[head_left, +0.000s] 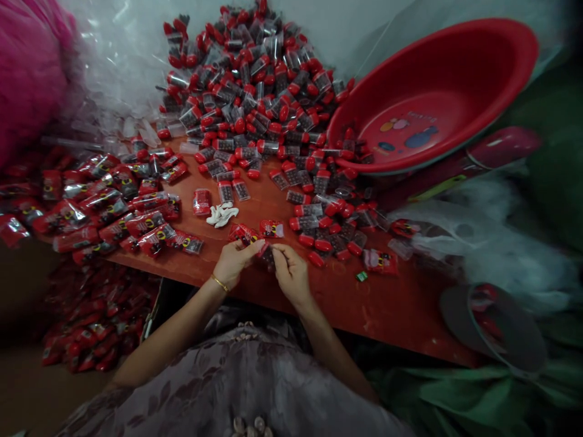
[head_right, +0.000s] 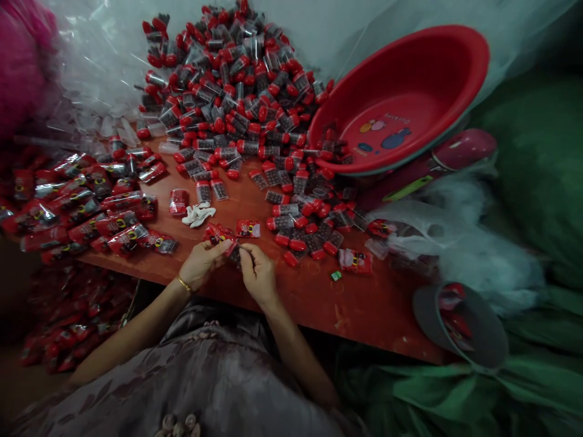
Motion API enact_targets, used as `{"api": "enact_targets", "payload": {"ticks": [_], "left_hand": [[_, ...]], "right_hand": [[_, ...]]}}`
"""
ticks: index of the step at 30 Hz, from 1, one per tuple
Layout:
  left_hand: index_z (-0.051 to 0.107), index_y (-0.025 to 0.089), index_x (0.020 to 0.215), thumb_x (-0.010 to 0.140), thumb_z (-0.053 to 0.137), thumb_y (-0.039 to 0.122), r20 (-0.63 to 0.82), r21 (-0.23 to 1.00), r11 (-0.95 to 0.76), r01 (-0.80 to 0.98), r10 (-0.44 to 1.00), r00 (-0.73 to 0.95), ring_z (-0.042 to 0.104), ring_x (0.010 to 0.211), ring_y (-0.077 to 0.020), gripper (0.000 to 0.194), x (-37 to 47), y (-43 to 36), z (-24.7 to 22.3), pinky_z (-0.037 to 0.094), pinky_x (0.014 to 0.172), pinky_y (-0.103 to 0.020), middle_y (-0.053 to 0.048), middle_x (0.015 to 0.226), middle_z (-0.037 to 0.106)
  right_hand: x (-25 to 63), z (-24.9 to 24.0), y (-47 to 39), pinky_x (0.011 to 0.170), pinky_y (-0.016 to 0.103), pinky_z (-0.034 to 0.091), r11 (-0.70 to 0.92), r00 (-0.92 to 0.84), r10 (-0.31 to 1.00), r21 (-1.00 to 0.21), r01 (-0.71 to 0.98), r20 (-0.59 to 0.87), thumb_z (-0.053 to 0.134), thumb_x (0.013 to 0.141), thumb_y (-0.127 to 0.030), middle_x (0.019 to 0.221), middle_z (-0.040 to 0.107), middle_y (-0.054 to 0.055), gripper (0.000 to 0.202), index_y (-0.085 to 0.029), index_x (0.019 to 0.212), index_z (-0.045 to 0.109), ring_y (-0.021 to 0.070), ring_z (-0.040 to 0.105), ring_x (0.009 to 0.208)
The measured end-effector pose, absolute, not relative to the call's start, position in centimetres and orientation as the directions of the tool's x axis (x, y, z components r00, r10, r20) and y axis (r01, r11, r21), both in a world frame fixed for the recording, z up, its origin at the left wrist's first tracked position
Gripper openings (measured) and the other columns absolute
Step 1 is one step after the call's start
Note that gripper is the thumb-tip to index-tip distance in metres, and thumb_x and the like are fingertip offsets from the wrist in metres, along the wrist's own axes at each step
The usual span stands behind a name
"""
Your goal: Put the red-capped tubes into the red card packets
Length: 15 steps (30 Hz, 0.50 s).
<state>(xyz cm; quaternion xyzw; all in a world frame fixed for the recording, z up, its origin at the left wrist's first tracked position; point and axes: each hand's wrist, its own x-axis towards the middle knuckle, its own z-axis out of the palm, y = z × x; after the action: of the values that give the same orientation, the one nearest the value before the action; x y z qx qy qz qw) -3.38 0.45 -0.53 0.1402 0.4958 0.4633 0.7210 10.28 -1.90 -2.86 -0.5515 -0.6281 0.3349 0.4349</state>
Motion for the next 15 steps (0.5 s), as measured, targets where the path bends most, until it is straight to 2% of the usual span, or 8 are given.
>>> {"api": "enact_targets", "payload": {"ticks": [3, 5, 9, 12, 15], "left_hand": [[0.063, 0.011, 0.065, 0.037, 0.086, 0.041, -0.547, 0.687, 0.445, -0.574, 0.837, -0.006, 0.056, 0.054, -0.008, 0.047, -3.0, 0.6, -0.8, 0.045, 0.058, -0.021, -0.001, 0.062, 0.065], [0.065, 0.011, 0.067, 0.04, 0.085, 0.043, -0.49, 0.715, 0.382, -0.586, 0.871, -0.031, 0.057, 0.057, -0.0087, 0.047, -2.7, 0.6, -0.8, 0.045, 0.059, -0.021, -0.001, 0.064, 0.066], [0.066, 0.012, 0.07, 0.046, 0.082, 0.047, -0.461, 0.717, 0.402, -0.569, 0.886, 0.046, 0.048, 0.047, -0.007, 0.046, -2.0, 0.3, -0.5, 0.038, 0.045, -0.02, 0.002, 0.055, 0.059], [0.065, 0.013, 0.067, 0.05, 0.08, 0.049, -0.449, 0.698, 0.411, -0.586, 0.889, 0.09, 0.047, 0.045, -0.0063, 0.043, -1.8, 0.1, -0.5, 0.036, 0.044, -0.02, 0.002, 0.053, 0.058], [0.067, 0.012, 0.07, 0.057, 0.077, 0.046, -0.389, 0.725, 0.371, -0.581, 0.916, 0.099, 0.053, 0.054, -0.0081, 0.037, -1.9, 0.1, -0.7, 0.042, 0.053, -0.02, 0.0, 0.059, 0.062]], "right_hand": [[9.3, -3.1, -1.8, 0.052, 0.022, 0.045, 0.11, 0.007, 0.993, -0.934, 0.339, 0.119, 0.045, 0.089, -0.036, 0.064, 0.06, -0.002, 0.021, -0.02, 0.09, 0.059, 0.0112, 0.056, 0.055], [8.8, -3.0, -1.8, 0.045, 0.02, 0.041, 0.064, 0.005, 0.998, -0.969, 0.239, 0.067, 0.045, 0.089, -0.039, 0.06, 0.055, -0.005, 0.021, -0.02, 0.087, 0.055, 0.0087, 0.05, 0.047], [7.7, -2.8, -1.8, 0.037, 0.017, 0.034, -0.011, 0.107, 0.994, -1.0, 0.028, -0.008, 0.042, 0.09, -0.042, 0.055, 0.043, -0.009, 0.022, -0.022, 0.083, 0.047, 0.0054, 0.039, 0.037], [7.6, -2.7, -2.1, 0.044, 0.018, 0.041, 0.032, 0.143, 0.989, -0.994, 0.105, 0.047, 0.044, 0.089, -0.039, 0.067, 0.052, -0.005, 0.018, -0.021, 0.088, 0.048, 0.0067, 0.048, 0.047], [7.8, -2.6, -2.2, 0.052, 0.021, 0.046, 0.083, 0.114, 0.987, -0.97, 0.227, 0.111, 0.049, 0.087, -0.038, 0.079, 0.058, 0.0, 0.017, -0.021, 0.091, 0.049, 0.0091, 0.055, 0.058]]}}
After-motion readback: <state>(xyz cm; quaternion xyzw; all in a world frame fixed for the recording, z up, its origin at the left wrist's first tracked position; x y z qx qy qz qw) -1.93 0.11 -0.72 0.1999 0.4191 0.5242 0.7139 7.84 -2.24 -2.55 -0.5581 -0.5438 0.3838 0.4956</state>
